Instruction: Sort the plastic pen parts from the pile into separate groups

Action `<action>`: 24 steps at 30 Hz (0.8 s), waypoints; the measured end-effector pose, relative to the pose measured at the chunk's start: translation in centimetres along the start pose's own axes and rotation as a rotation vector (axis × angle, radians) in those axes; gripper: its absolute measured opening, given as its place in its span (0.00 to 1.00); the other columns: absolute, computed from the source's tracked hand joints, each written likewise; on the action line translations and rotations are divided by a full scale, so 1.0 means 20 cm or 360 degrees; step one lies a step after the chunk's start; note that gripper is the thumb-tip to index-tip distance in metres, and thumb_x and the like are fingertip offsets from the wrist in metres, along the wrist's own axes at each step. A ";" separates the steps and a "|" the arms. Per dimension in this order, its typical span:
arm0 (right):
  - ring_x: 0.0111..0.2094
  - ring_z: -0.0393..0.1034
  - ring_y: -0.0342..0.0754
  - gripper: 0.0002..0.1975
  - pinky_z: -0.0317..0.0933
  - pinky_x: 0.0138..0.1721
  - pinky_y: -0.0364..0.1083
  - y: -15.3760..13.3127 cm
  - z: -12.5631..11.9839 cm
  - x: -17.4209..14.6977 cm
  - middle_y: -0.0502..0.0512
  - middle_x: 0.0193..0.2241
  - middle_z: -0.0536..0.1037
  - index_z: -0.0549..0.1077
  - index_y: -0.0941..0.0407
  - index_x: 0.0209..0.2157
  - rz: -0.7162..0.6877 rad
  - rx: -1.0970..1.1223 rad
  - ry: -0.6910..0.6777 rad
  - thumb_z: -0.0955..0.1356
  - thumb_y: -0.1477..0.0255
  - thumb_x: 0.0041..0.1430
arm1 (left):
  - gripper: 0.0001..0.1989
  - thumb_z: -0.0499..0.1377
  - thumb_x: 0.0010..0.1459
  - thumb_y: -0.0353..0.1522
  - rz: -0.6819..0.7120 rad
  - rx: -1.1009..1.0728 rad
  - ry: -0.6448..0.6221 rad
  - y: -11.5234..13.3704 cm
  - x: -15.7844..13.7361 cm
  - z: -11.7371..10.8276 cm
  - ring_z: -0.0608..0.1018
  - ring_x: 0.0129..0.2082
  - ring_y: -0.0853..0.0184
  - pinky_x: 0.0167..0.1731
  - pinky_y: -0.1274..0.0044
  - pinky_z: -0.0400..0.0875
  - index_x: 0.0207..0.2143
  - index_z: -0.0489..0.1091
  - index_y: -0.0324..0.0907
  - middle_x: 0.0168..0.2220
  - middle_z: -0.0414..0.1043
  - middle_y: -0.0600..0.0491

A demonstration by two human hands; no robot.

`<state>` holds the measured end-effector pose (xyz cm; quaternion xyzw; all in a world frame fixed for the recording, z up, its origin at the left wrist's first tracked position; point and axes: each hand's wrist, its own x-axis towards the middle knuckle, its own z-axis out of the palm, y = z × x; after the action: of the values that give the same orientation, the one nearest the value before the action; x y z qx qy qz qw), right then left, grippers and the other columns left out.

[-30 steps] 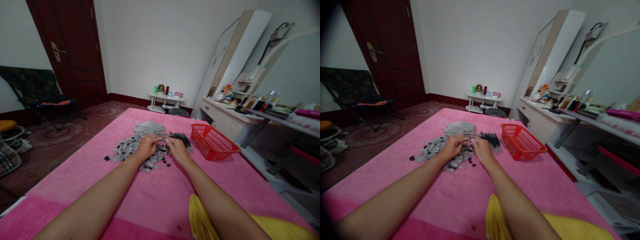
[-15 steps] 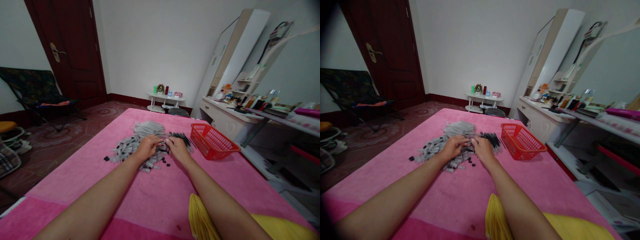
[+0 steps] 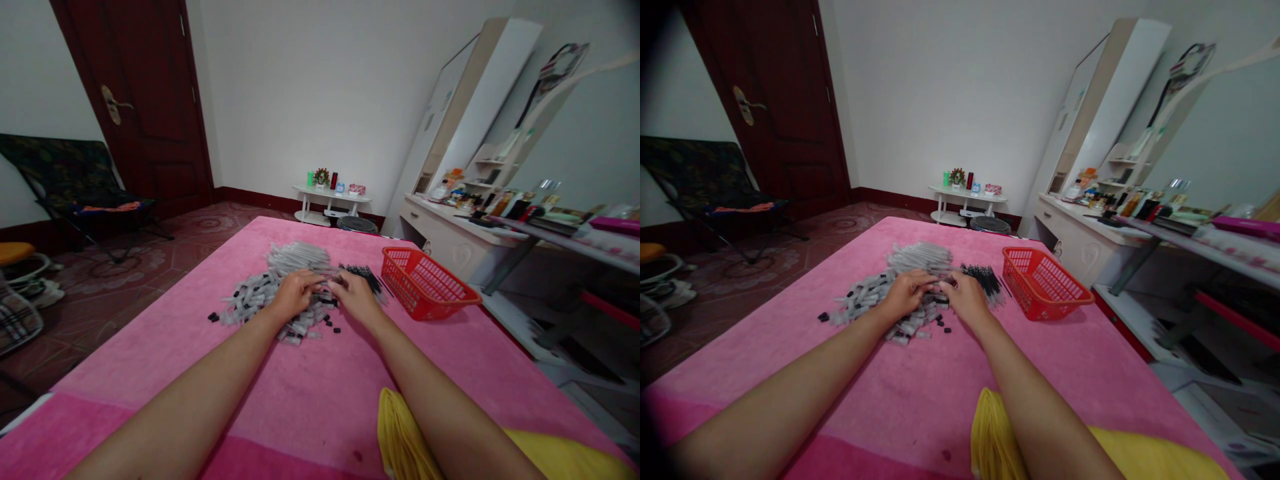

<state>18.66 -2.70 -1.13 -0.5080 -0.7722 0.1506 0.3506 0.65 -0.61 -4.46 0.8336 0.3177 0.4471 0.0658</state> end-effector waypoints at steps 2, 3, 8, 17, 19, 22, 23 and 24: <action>0.24 0.64 0.44 0.19 0.53 0.27 0.41 0.00 0.00 0.00 0.51 0.19 0.71 0.70 0.57 0.22 0.0006 -0.0032 -0.0045 0.60 0.63 0.60 | 0.14 0.55 0.56 0.25 0.0019 0.0003 -0.0025 0.00 0.00 0.00 0.73 0.33 0.66 0.36 0.75 0.66 0.42 0.75 0.43 0.30 0.74 0.50; 0.23 0.64 0.44 0.21 0.53 0.27 0.41 0.00 0.00 0.00 0.51 0.18 0.70 0.69 0.57 0.20 0.0024 -0.0042 -0.0070 0.58 0.62 0.61 | 0.14 0.55 0.56 0.26 0.0027 0.0009 -0.0039 0.00 0.00 0.00 0.73 0.33 0.66 0.36 0.75 0.65 0.42 0.75 0.43 0.29 0.74 0.50; 0.25 0.65 0.44 0.15 0.52 0.27 0.40 -0.01 0.01 0.00 0.50 0.21 0.72 0.70 0.58 0.25 0.0007 -0.0036 -0.0036 0.63 0.62 0.56 | 0.14 0.55 0.56 0.25 0.0014 -0.0031 -0.0018 0.00 0.00 0.00 0.73 0.33 0.66 0.36 0.75 0.65 0.42 0.75 0.43 0.30 0.74 0.50; 0.23 0.66 0.44 0.18 0.54 0.25 0.40 0.00 0.01 0.00 0.51 0.19 0.72 0.69 0.57 0.22 0.0033 -0.0026 -0.0009 0.62 0.59 0.58 | 0.14 0.55 0.56 0.25 0.0016 -0.0057 -0.0038 0.01 0.00 0.00 0.73 0.33 0.66 0.35 0.75 0.65 0.42 0.75 0.43 0.29 0.74 0.50; 0.20 0.65 0.44 0.21 0.54 0.23 0.40 0.02 0.03 0.00 0.51 0.17 0.71 0.69 0.58 0.21 0.0091 0.0083 -0.0078 0.59 0.58 0.60 | 0.14 0.54 0.56 0.25 0.0025 -0.0049 -0.0027 0.00 0.00 0.00 0.73 0.33 0.66 0.35 0.75 0.65 0.42 0.75 0.43 0.29 0.74 0.50; 0.16 0.64 0.43 0.25 0.54 0.21 0.40 0.05 0.04 0.00 0.51 0.16 0.72 0.71 0.58 0.23 0.0213 0.0217 -0.0142 0.55 0.59 0.63 | 0.13 0.55 0.55 0.25 0.0027 -0.0006 0.0013 0.00 0.00 0.00 0.74 0.34 0.65 0.37 0.73 0.66 0.41 0.75 0.43 0.31 0.75 0.50; 0.17 0.65 0.43 0.23 0.54 0.22 0.40 0.06 0.04 0.00 0.51 0.17 0.73 0.72 0.58 0.25 0.0211 0.0189 -0.0124 0.56 0.60 0.62 | 0.13 0.55 0.55 0.25 0.0015 0.0010 0.0054 0.00 0.01 -0.01 0.74 0.35 0.65 0.39 0.72 0.66 0.40 0.75 0.43 0.32 0.76 0.50; 0.20 0.66 0.43 0.18 0.55 0.23 0.40 0.06 0.04 0.00 0.52 0.20 0.75 0.73 0.58 0.26 0.0185 0.0120 -0.0103 0.60 0.61 0.60 | 0.13 0.55 0.55 0.24 -0.0004 0.0021 0.0117 0.00 0.01 -0.02 0.74 0.36 0.65 0.40 0.71 0.66 0.40 0.74 0.44 0.33 0.76 0.50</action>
<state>18.91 -2.00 -2.51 -0.5332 -0.7462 0.2160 0.3349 0.41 -0.53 -4.15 0.8166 0.3241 0.4751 0.0491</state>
